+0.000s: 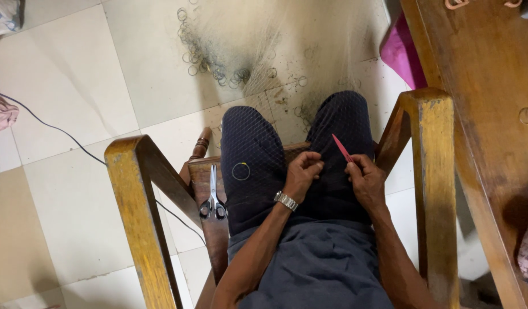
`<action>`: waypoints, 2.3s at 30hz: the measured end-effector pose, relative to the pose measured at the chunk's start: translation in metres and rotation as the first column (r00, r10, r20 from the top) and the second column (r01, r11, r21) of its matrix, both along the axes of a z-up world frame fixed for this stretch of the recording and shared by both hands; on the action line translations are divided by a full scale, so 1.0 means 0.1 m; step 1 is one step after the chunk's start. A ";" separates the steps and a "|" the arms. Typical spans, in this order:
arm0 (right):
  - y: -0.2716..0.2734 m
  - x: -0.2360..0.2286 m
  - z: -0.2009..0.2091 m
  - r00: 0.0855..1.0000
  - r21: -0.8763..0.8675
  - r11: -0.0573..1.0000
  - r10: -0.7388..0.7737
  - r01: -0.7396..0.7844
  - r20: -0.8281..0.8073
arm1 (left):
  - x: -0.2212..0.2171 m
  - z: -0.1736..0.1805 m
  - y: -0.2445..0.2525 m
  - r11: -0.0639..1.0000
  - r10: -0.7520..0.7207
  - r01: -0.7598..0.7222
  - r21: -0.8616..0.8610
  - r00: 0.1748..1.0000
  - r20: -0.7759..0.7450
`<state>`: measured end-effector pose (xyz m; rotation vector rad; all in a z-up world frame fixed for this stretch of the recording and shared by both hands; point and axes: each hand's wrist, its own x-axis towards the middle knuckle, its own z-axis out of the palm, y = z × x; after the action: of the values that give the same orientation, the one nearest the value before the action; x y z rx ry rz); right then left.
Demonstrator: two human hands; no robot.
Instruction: Repairing a fishing net using scissors and a net needle.
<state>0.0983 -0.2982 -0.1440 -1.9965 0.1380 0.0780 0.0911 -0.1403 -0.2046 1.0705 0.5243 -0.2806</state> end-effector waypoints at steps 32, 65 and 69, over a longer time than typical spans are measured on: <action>-0.13 -0.13 0.29 0.997 0.022 0.998 0.062 -0.061 -0.054 | -0.19 0.24 0.15 0.936 -0.137 0.137 -0.323 0.990 0.023; 0.53 0.27 0.51 0.962 0.780 0.618 0.143 0.096 -0.232 | -0.17 0.23 0.12 0.893 -0.146 0.246 -0.377 0.951 0.274; 0.58 0.31 0.36 0.970 0.772 0.628 0.111 0.100 -0.216 | -0.20 0.19 0.13 0.905 -0.182 0.259 -0.337 0.952 0.245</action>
<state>0.1289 -0.2404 -0.1076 -1.0880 0.2141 0.3359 0.0715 -0.1274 -0.1855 0.7811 0.1488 -0.4431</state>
